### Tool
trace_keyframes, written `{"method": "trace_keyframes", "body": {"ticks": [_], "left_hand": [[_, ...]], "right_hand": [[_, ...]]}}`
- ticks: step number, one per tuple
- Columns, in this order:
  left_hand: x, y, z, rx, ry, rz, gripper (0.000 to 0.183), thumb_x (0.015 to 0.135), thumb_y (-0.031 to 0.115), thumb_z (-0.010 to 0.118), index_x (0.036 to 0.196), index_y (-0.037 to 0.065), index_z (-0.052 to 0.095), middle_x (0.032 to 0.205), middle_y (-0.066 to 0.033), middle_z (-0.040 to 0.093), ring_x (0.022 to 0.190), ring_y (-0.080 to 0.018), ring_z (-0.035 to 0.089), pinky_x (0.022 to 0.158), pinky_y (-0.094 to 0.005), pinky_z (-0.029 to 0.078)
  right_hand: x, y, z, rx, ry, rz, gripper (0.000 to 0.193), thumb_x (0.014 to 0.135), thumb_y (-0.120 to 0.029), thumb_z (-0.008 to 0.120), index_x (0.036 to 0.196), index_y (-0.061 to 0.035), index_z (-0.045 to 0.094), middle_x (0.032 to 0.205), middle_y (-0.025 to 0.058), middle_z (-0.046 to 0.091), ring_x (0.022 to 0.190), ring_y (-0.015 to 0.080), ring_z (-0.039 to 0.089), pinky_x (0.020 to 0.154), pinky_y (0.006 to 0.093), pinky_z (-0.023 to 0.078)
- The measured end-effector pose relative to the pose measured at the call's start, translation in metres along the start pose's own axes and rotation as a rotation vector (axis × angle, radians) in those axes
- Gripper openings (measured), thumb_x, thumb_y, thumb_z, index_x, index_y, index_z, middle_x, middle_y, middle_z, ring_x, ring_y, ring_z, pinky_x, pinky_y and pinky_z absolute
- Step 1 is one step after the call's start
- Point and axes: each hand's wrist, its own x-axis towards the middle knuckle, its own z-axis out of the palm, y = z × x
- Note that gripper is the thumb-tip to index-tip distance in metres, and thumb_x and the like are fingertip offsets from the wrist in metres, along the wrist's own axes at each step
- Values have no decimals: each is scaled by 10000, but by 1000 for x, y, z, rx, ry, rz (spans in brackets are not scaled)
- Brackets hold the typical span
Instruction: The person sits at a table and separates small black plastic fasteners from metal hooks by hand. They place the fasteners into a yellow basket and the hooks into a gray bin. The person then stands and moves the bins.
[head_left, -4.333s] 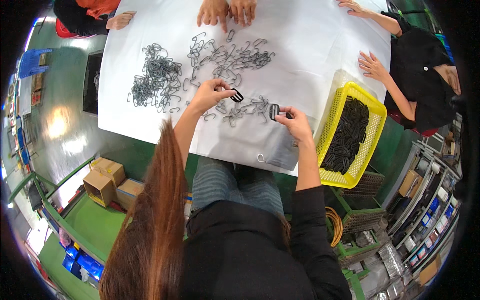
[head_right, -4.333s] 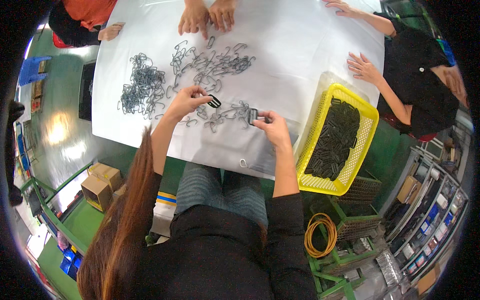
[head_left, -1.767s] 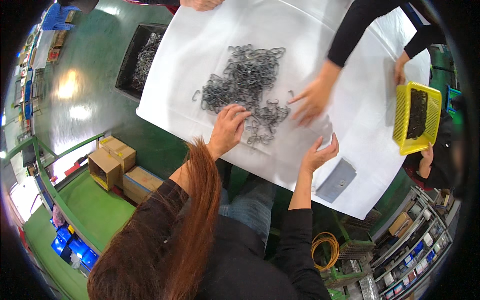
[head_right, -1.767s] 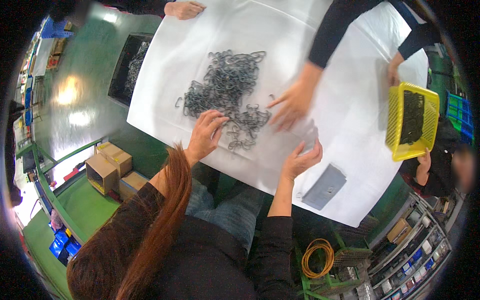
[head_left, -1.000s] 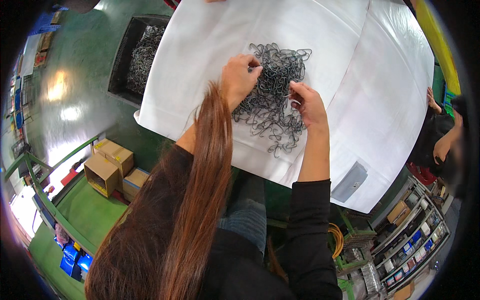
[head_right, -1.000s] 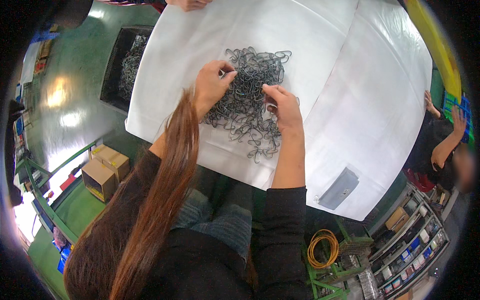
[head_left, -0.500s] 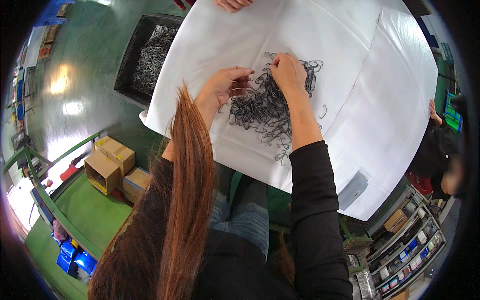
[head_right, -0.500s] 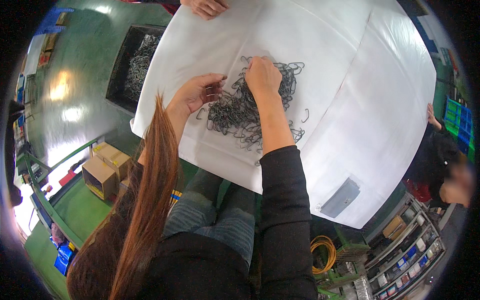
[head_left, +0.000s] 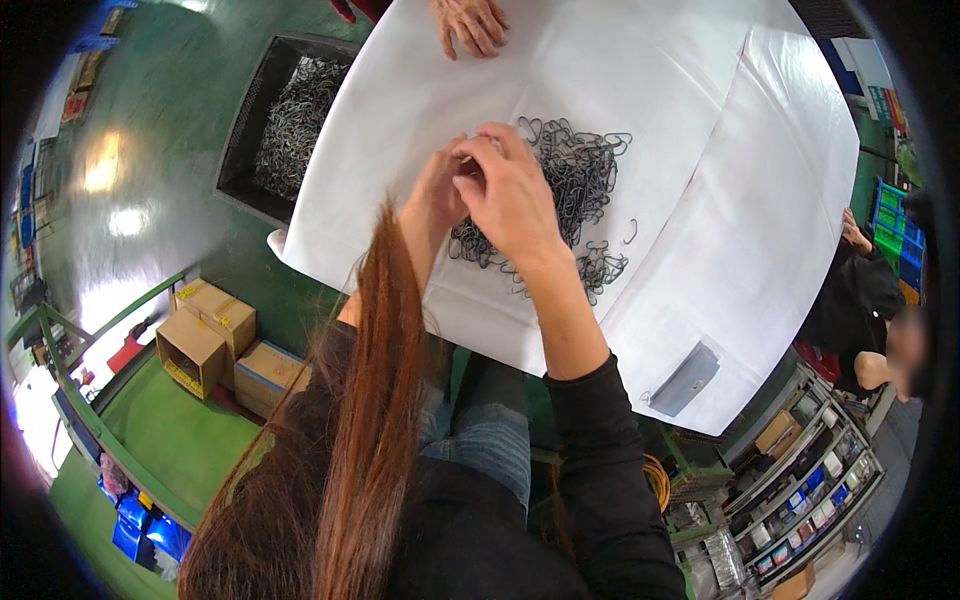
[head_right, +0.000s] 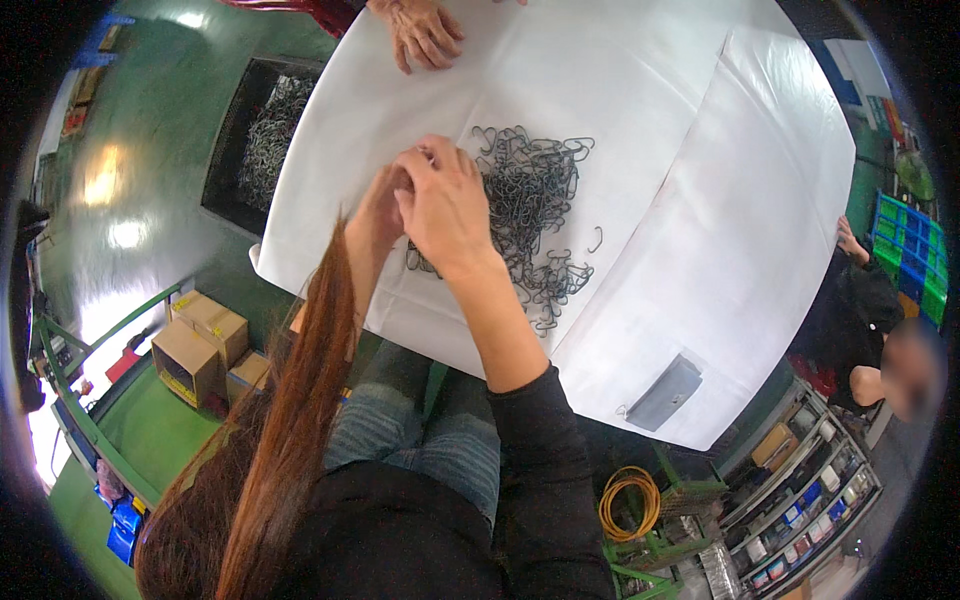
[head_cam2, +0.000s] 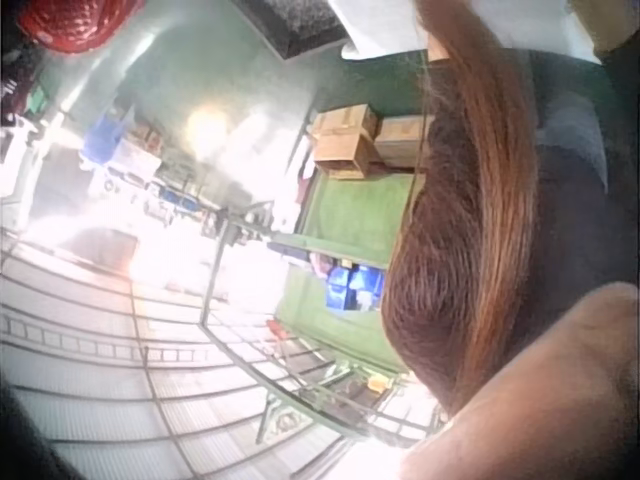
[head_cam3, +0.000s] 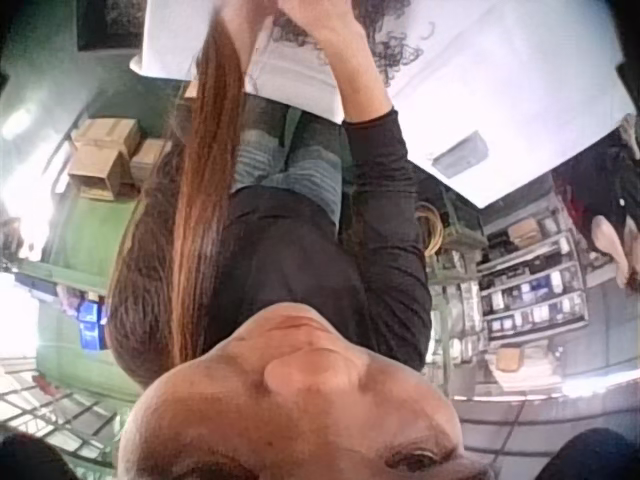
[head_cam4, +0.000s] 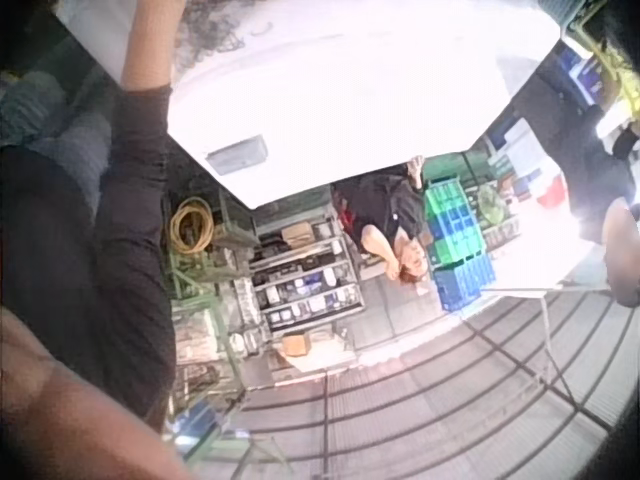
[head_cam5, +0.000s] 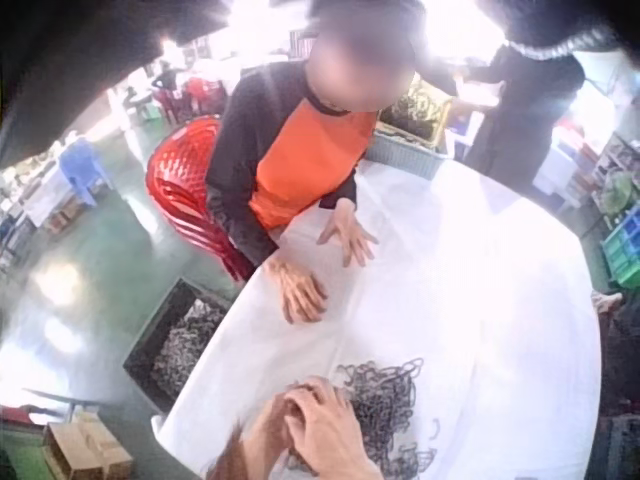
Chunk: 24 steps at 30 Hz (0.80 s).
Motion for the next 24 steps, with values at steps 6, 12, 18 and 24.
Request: {"method": "trace_keyframes", "body": {"ticks": [6,12,18,24], "left_hand": [[-5,114,-71,203,76,387,186,867,165,516,831,-8,572,758,-84,560,701,-176,547,593,-243,463],[-10,202,-128,856,689,686,270,860,253,515,962,21,608,955,-101,591,912,-212,547,814,-354,436],[-11,163,-80,1626,669,1325,251,730,124,598,975,71,616,992,-142,594,973,-290,525,881,-368,386],[17,22,18,1566,-36,1304,178,726,34,605,896,83,606,937,-72,591,940,-258,520,853,-344,395]], "right_hand": [[7,86,-37,-244,0,454,90,763,-147,611,815,-83,648,807,63,594,758,230,585,657,340,449],[9,112,-28,-392,-110,414,84,758,-186,619,797,-124,661,848,32,603,807,254,580,707,407,432],[28,109,-20,-569,-264,501,138,756,-207,617,804,-85,661,887,79,609,817,276,588,715,404,434],[14,116,-31,-429,-35,331,159,756,-195,602,818,-50,616,881,113,599,770,284,596,641,366,458]]}}
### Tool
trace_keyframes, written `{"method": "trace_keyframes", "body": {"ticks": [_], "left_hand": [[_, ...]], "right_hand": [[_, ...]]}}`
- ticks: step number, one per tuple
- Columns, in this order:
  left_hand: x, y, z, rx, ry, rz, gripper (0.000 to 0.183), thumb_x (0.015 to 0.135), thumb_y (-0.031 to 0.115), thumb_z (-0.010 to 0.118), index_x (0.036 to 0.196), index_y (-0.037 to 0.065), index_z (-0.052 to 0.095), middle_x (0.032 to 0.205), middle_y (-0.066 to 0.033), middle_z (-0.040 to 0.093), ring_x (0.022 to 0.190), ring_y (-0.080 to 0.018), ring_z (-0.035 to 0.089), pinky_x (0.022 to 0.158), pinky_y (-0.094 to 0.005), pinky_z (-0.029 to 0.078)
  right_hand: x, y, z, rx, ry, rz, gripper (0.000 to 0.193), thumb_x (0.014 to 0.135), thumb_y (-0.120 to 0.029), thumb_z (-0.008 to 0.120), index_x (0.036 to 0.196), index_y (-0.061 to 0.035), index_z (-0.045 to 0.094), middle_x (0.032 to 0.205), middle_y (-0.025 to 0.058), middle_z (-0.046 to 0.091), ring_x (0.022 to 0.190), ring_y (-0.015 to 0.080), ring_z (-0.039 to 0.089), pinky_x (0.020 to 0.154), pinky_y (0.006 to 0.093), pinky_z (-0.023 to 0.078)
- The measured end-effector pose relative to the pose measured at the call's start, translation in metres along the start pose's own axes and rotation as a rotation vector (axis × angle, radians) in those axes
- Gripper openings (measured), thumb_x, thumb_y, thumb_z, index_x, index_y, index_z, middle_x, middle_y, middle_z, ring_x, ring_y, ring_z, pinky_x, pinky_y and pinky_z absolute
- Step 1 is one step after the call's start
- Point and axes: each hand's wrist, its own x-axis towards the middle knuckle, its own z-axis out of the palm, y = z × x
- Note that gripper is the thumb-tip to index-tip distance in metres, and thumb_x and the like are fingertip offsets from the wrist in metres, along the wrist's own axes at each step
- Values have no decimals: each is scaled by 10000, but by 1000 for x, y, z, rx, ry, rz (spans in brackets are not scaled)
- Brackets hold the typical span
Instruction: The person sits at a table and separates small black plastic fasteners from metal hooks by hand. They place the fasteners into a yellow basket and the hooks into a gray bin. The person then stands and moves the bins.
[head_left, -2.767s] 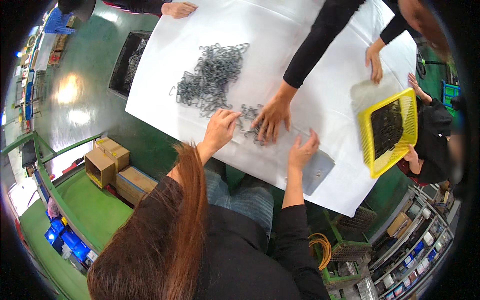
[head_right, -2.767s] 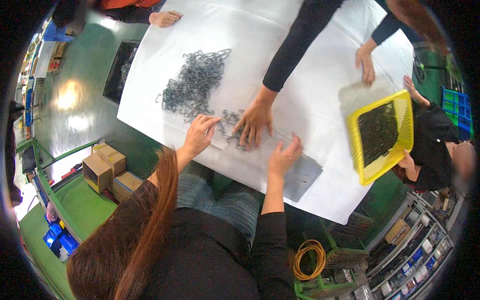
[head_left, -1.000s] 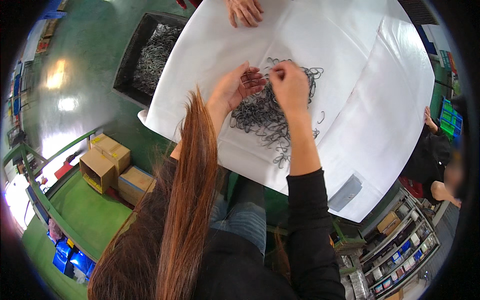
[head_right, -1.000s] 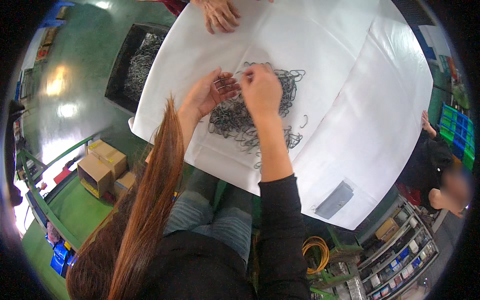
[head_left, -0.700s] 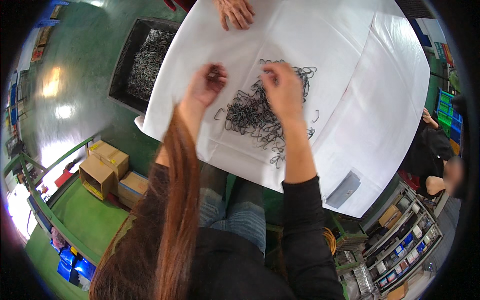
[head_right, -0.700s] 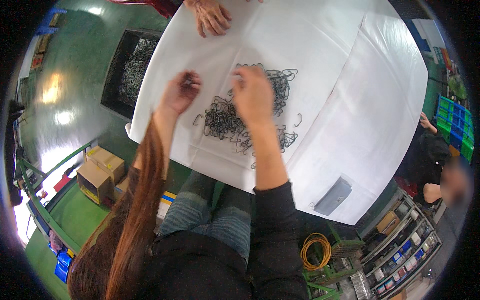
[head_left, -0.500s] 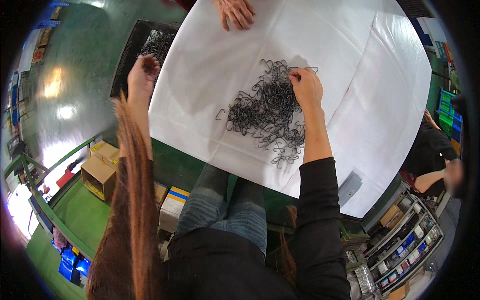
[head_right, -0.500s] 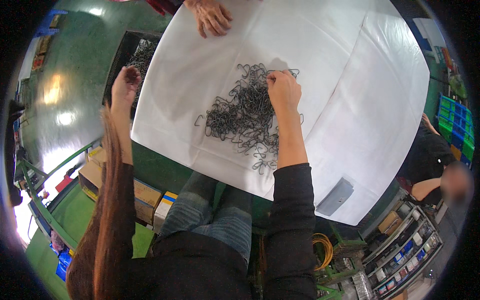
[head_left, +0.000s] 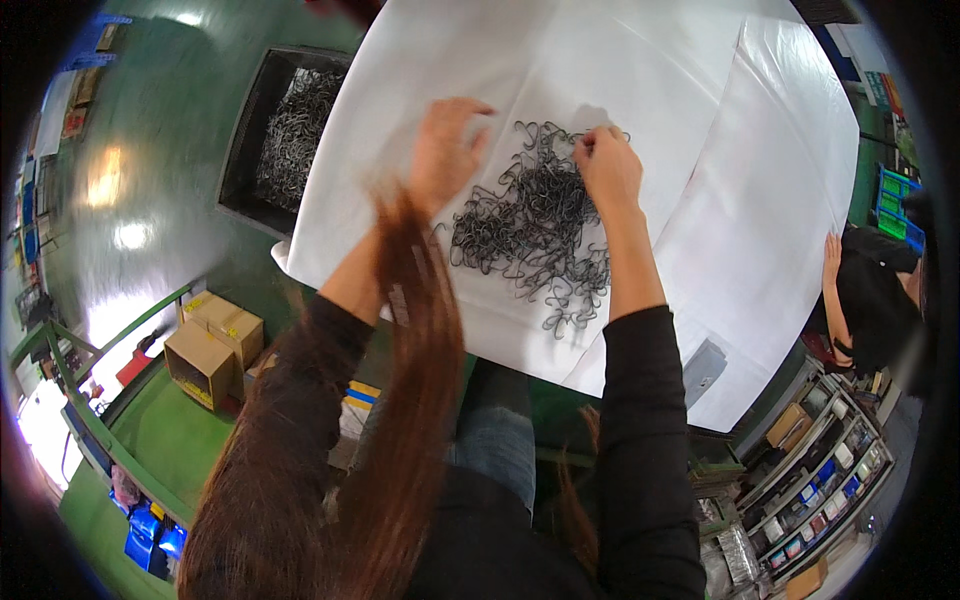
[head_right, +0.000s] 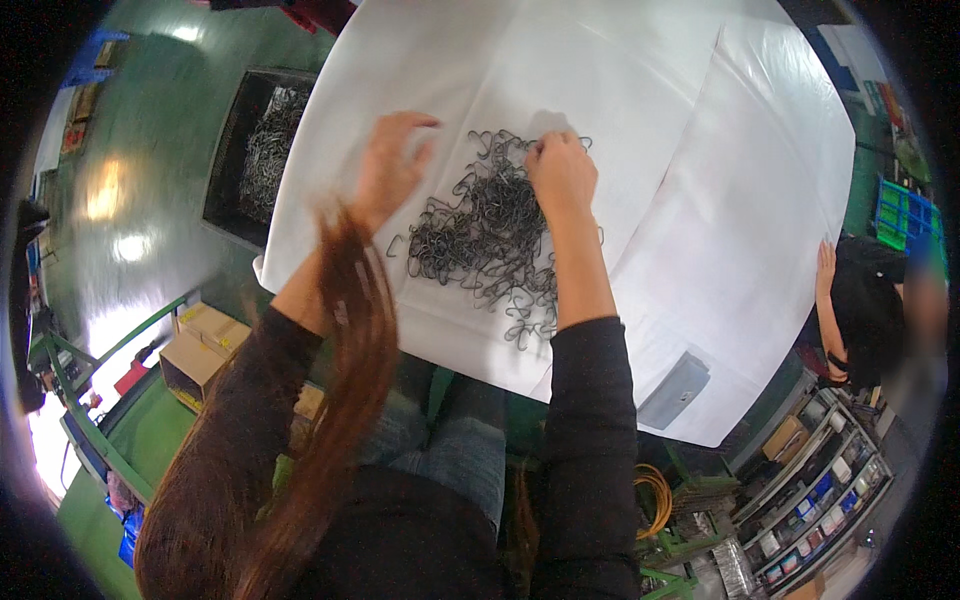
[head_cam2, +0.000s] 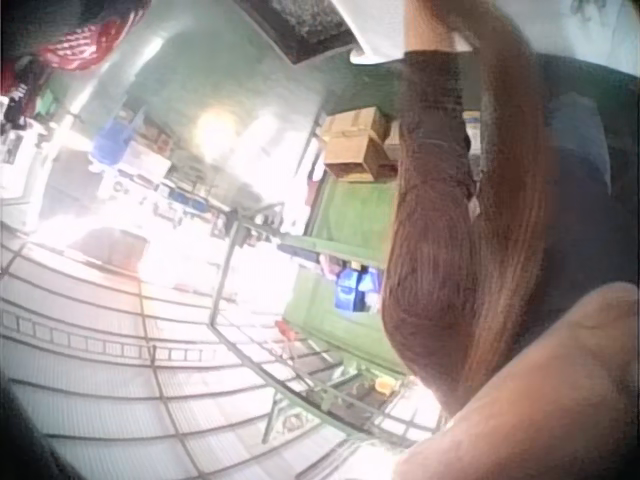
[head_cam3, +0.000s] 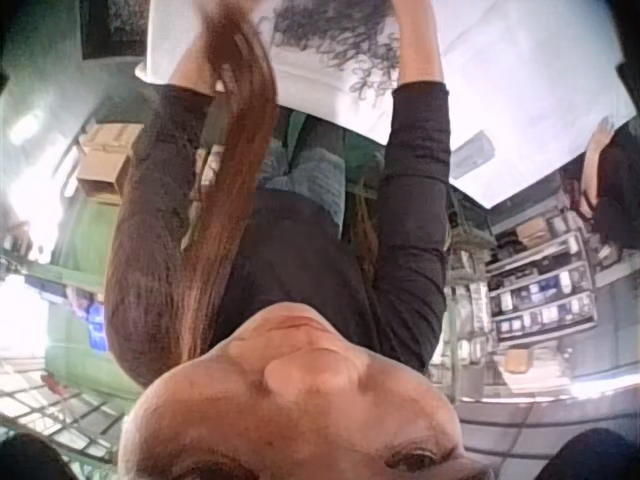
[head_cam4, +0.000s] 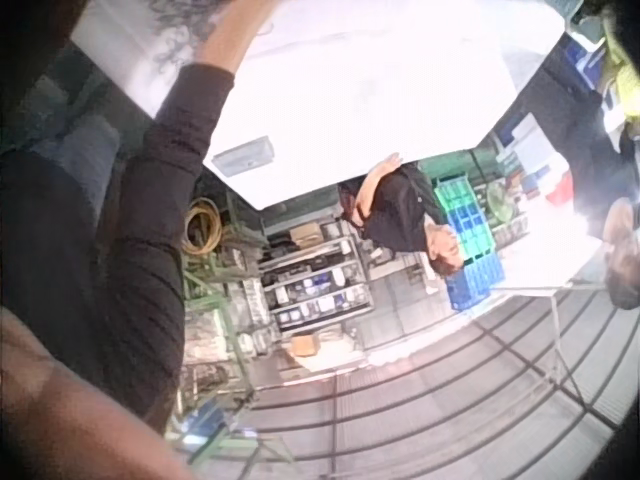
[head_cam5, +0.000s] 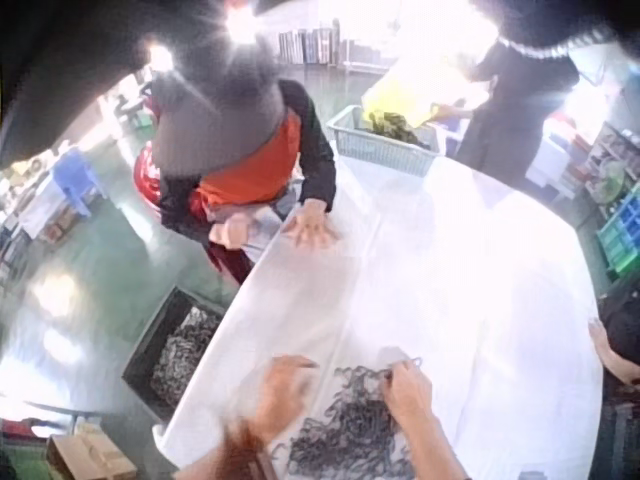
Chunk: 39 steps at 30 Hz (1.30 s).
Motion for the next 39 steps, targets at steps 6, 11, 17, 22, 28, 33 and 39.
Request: {"method": "trace_keyframes", "body": {"ticks": [6,11,17,22,28,33,39], "left_hand": [[6,45,67,-46,-231,57,100,745,120,618,844,106,609,880,-25,573,919,-225,509,790,-362,398],[6,62,90,21,-336,70,134,753,146,626,881,111,607,885,-42,571,933,-232,507,807,-364,398],[0,77,105,92,-363,152,189,743,155,634,925,122,596,910,-28,567,938,-224,507,795,-371,393],[-5,85,107,145,-374,263,217,722,150,641,934,132,596,922,-14,564,933,-201,507,784,-372,377],[-4,89,115,334,-393,391,163,728,170,635,882,141,592,888,11,575,909,-186,512,764,-374,366],[6,88,109,283,-334,281,74,752,184,616,785,126,584,840,-4,587,883,-204,525,744,-375,379],[11,91,94,149,-318,109,101,748,188,626,784,104,582,842,-32,584,870,-227,526,722,-378,399]], "right_hand": [[-37,50,-15,508,212,328,181,763,-190,619,823,-21,591,689,84,613,634,190,580,615,316,442],[-66,78,-24,891,126,513,194,751,-159,653,847,1,599,716,33,602,654,106,552,614,238,422],[-86,84,-35,1119,122,566,252,755,-134,659,963,0,612,769,19,595,682,80,529,613,202,381],[-83,83,-40,1115,111,534,274,749,-112,655,982,20,599,779,47,604,693,104,535,666,223,422],[-80,82,-37,1107,188,497,244,756,-120,637,985,-37,621,749,-11,584,668,75,519,571,202,361],[-86,100,-41,767,118,414,235,763,-109,563,966,1,604,736,34,587,669,127,546,596,256,423],[-99,117,-35,1418,34,837,194,767,-177,574,854,-8,609,743,56,578,721,149,586,601,288,457]]}}
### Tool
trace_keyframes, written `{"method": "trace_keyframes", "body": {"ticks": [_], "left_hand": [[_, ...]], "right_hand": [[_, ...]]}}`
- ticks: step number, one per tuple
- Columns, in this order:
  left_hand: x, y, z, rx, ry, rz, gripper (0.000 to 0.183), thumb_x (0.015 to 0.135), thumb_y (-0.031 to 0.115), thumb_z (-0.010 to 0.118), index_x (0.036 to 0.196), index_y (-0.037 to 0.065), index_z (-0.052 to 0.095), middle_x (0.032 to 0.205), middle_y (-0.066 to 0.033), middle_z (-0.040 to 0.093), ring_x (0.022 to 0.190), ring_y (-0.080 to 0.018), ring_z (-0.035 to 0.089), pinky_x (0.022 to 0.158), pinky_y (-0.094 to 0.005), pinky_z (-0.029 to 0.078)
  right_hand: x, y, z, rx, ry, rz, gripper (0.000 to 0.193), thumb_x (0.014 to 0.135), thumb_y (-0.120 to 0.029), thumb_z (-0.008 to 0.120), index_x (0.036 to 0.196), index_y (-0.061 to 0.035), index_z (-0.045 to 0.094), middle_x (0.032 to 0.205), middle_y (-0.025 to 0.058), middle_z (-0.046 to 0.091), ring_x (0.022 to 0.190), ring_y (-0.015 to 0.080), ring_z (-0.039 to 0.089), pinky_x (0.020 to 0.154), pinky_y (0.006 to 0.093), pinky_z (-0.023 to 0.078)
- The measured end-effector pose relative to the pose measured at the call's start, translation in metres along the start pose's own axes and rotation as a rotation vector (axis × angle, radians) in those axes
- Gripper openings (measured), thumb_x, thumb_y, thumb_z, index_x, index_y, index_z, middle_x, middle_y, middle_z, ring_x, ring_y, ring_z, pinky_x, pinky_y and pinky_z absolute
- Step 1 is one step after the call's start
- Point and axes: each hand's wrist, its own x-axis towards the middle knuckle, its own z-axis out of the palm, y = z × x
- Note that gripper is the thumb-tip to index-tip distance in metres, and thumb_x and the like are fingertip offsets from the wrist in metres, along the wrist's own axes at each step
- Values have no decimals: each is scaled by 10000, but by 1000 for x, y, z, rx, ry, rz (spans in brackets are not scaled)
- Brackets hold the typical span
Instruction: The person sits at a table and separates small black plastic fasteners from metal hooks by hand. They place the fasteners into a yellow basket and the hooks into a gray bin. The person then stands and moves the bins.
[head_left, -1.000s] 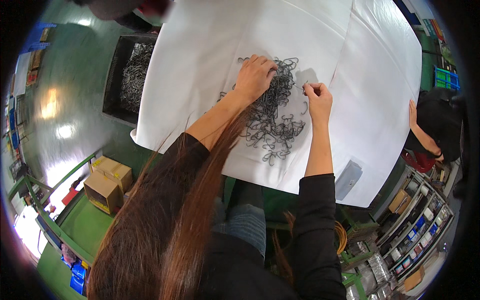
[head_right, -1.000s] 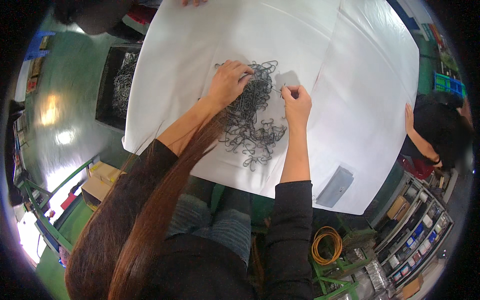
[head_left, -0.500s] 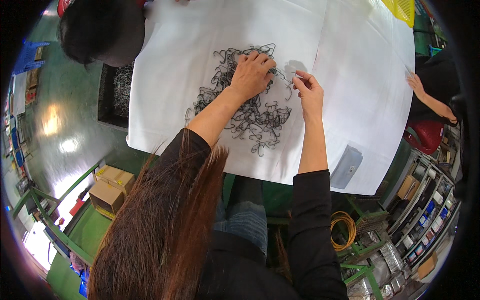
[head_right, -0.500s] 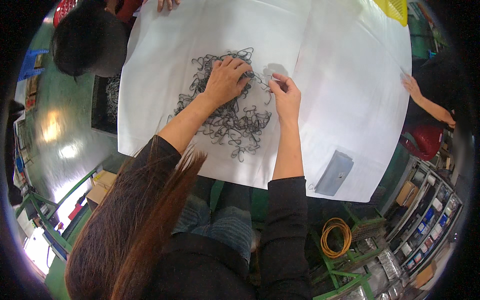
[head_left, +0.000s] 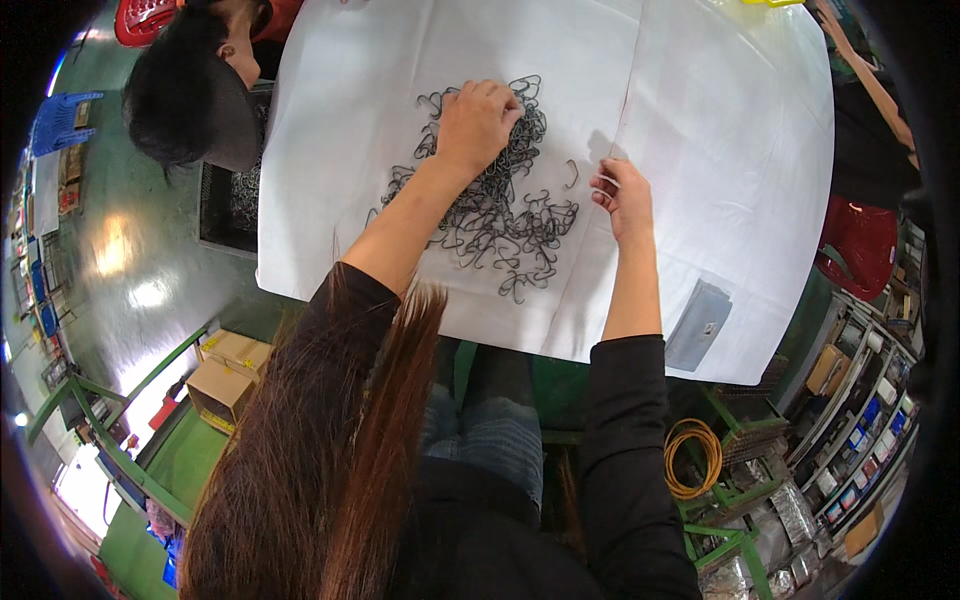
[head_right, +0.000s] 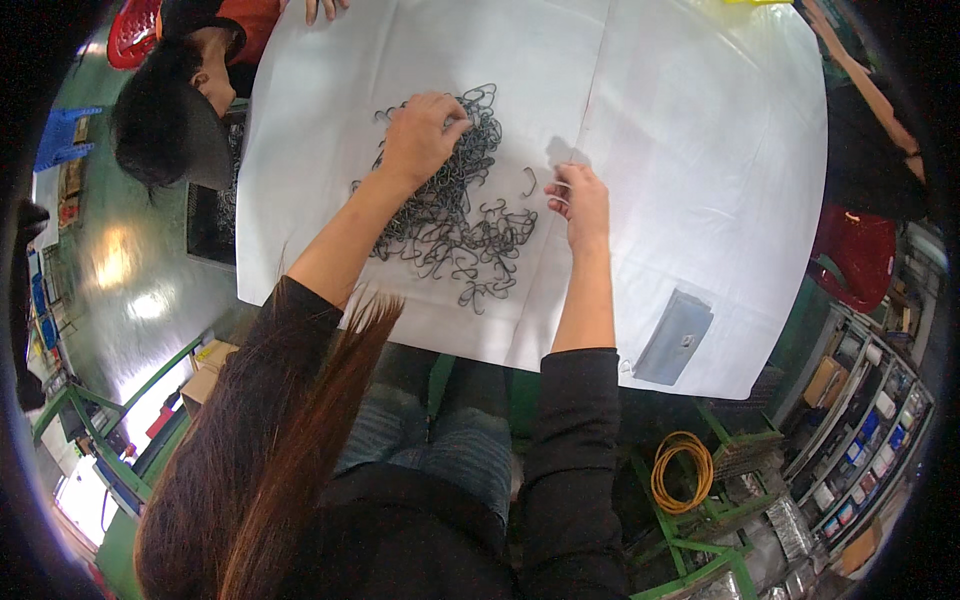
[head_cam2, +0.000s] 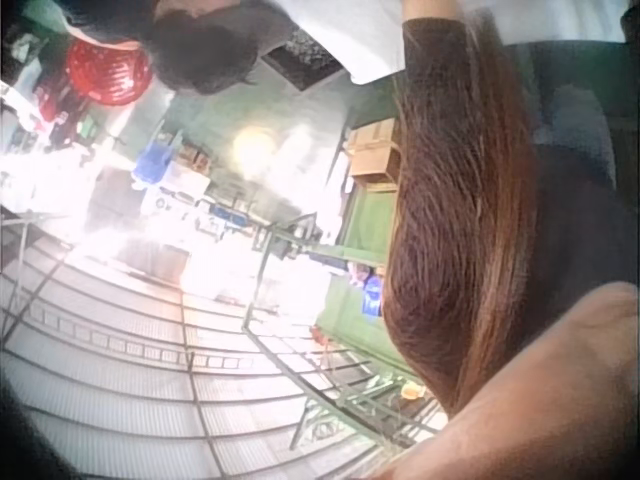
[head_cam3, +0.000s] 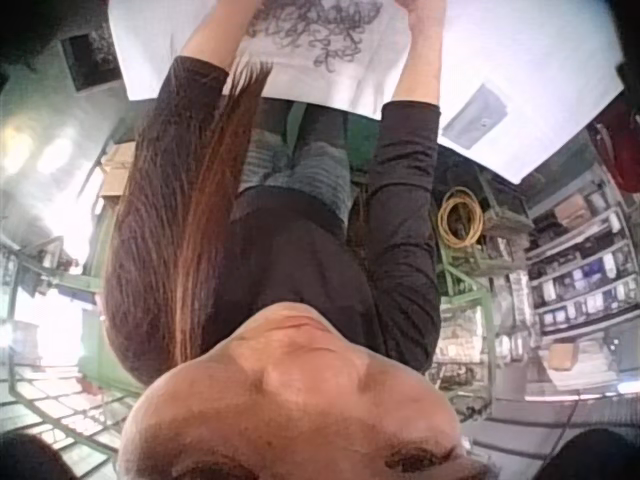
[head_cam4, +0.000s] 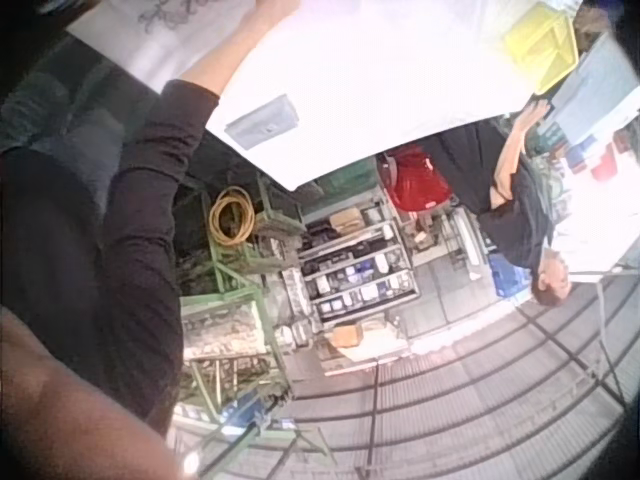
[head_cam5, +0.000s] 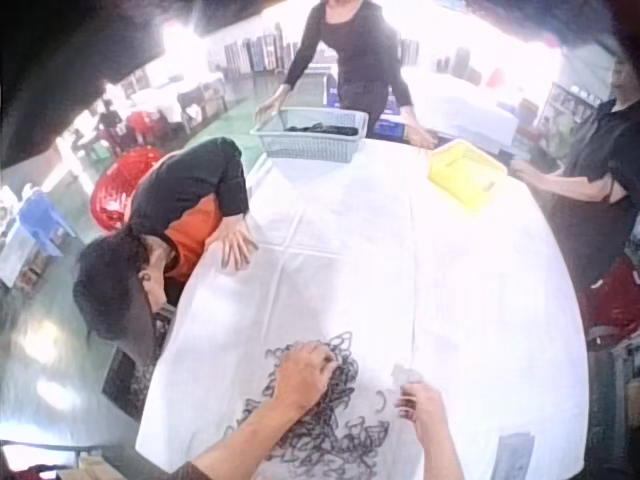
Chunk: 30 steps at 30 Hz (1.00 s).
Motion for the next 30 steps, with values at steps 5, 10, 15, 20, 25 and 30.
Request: {"method": "trace_keyframes", "body": {"ticks": [5,10,15,20,25,30], "left_hand": [[-1,8,18,165,-1,141,105,737,180,639,796,106,594,853,-30,581,873,-226,531,729,-372,411],[3,5,13,152,-106,31,110,745,177,642,814,99,608,812,-28,593,842,-209,549,729,-354,432],[8,-19,-28,-641,-89,-421,173,773,161,605,908,58,640,850,-78,651,763,-152,600,685,-264,467],[-10,-38,-47,-746,-424,-595,208,815,108,521,972,31,633,785,-37,613,724,-127,583,657,-236,465],[-25,-46,-59,-1422,-283,-809,164,845,121,474,929,35,584,829,-39,587,746,-116,572,657,-238,467],[-37,-48,-66,-1667,-210,-860,162,858,203,497,897,58,558,855,-41,575,760,-136,557,653,-257,454]], "right_hand": [[5,31,28,-870,212,-358,218,717,-215,662,796,-17,618,792,124,610,798,261,586,696,363,457],[5,35,29,-992,108,-381,184,734,-176,660,813,-21,601,793,108,614,804,265,585,687,360,452],[-13,17,5,287,-355,17,142,821,-148,601,879,-23,572,826,42,595,799,173,576,621,270,448],[-15,-4,24,485,-520,10,109,807,-91,565,897,-29,566,849,45,562,775,129,533,573,213,417],[26,-25,71,-10,-504,-14,144,777,-69,543,911,-25,571,733,3,528,613,98,476,509,203,377],[61,-34,116,-647,-286,-257,121,743,-121,549,807,-22,577,610,-40,442,502,48,384,425,197,283]]}}
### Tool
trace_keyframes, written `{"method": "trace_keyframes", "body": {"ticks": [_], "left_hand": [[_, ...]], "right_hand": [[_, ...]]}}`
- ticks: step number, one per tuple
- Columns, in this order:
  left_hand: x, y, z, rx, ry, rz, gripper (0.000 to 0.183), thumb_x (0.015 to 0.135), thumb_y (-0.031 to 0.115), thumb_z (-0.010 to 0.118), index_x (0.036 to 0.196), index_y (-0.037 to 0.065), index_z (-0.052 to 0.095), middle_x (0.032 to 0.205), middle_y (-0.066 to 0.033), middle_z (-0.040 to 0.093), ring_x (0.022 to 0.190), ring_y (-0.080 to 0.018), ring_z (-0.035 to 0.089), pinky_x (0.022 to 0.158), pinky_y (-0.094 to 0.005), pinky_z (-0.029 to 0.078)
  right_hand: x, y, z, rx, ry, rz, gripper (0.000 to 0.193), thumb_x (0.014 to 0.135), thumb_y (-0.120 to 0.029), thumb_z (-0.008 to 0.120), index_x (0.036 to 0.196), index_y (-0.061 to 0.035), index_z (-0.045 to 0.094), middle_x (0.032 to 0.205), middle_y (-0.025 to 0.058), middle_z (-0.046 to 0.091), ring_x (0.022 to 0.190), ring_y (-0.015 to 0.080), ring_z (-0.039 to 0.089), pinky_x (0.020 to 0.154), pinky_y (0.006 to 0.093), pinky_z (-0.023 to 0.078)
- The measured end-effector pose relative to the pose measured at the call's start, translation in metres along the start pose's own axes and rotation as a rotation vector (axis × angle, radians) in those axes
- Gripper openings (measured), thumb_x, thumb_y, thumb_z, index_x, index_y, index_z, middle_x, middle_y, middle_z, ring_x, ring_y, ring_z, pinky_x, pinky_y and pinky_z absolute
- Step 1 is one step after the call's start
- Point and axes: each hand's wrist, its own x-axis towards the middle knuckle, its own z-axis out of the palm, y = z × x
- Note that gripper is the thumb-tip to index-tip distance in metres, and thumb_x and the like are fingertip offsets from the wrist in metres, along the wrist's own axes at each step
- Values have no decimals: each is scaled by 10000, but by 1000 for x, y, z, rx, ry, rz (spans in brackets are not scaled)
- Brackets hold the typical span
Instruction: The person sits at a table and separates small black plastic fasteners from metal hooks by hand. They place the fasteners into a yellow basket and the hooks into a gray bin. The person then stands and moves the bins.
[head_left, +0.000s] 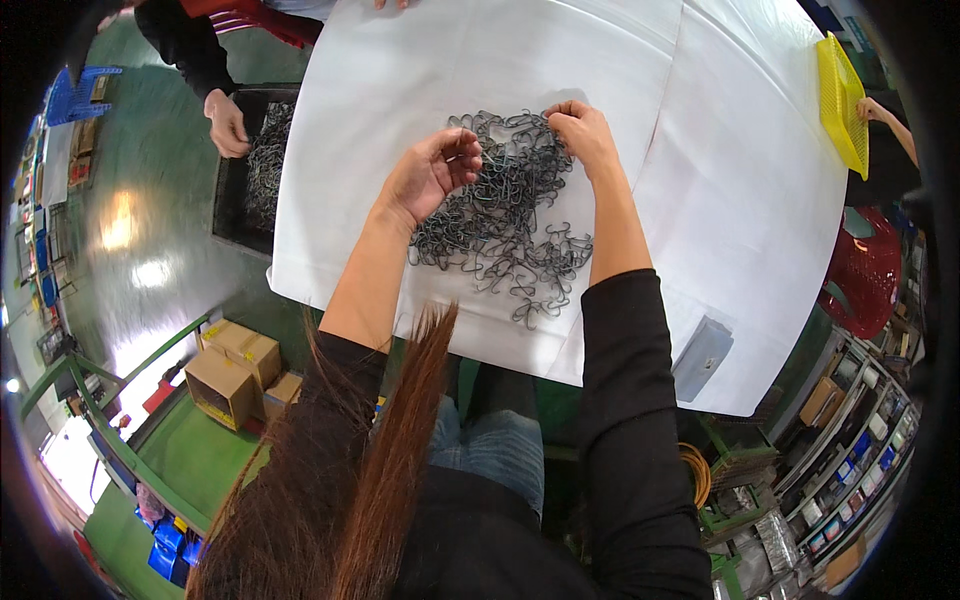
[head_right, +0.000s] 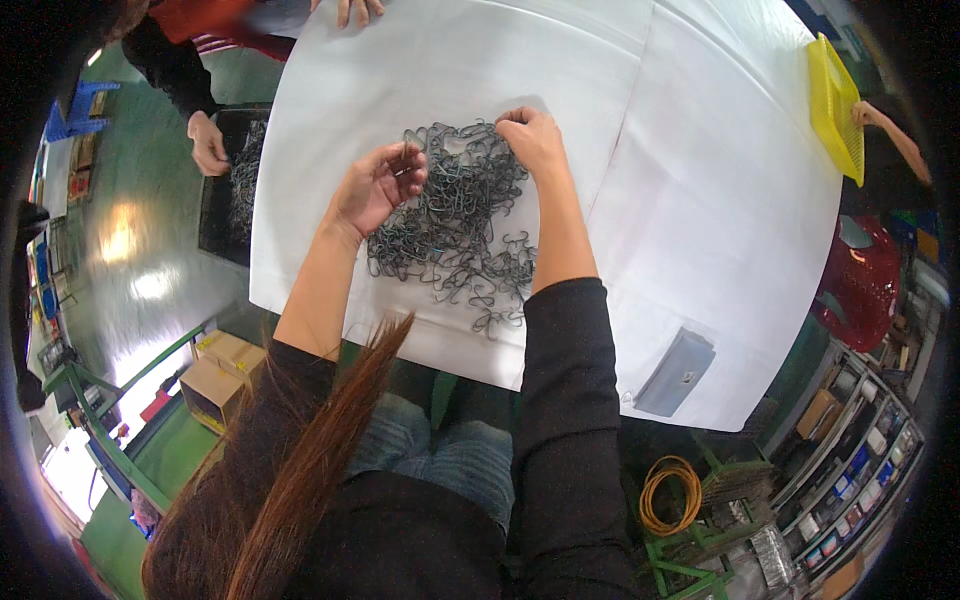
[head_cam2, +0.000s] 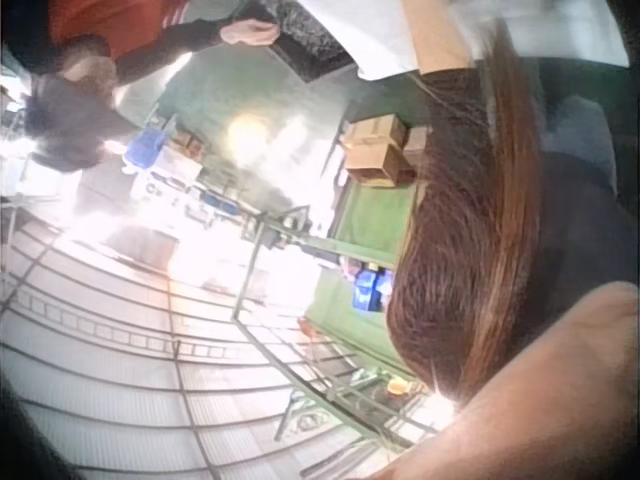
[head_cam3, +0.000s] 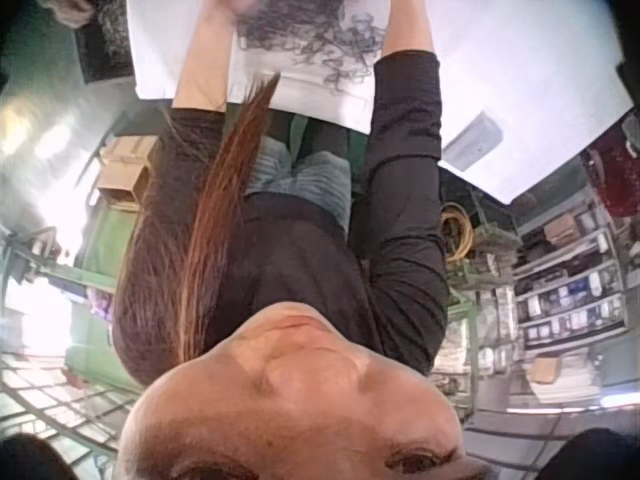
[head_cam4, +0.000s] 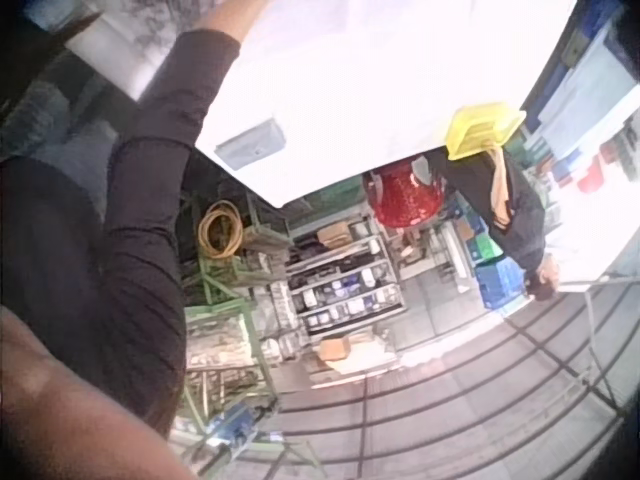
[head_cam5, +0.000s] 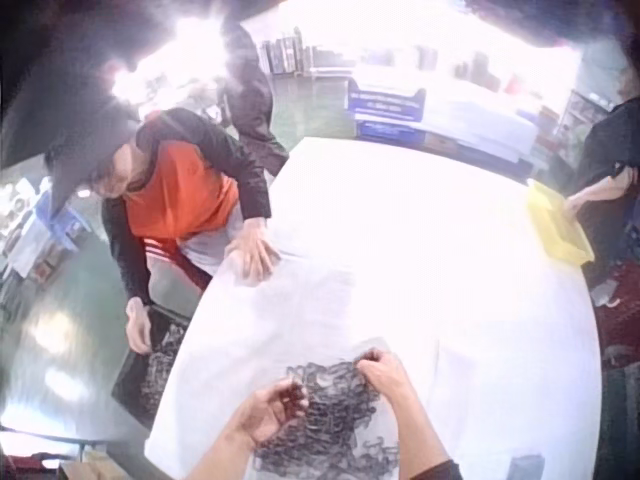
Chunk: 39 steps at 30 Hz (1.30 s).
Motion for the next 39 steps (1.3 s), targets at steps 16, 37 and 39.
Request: {"method": "trace_keyframes", "body": {"ticks": [16,37,39], "left_hand": [[-14,0,-22,270,233,36,283,901,302,460,913,49,587,723,13,545,689,-87,540,629,-249,434],[-132,51,-153,928,1034,469,195,790,204,626,912,61,675,826,-92,627,714,-162,585,676,-281,452],[-134,62,-167,993,1041,454,194,792,207,620,928,80,678,882,-100,637,769,-167,599,708,-273,453]], "right_hand": [[18,-14,10,-833,-5,-78,158,719,-206,650,829,-96,677,831,129,649,817,289,610,725,366,477],[-34,-97,101,-380,-12,-220,264,695,-242,649,846,-27,671,773,155,653,752,277,622,705,370,477],[-35,-109,162,-445,-49,-287,260,707,-247,643,841,-25,661,817,158,652,775,286,618,703,368,481]]}}
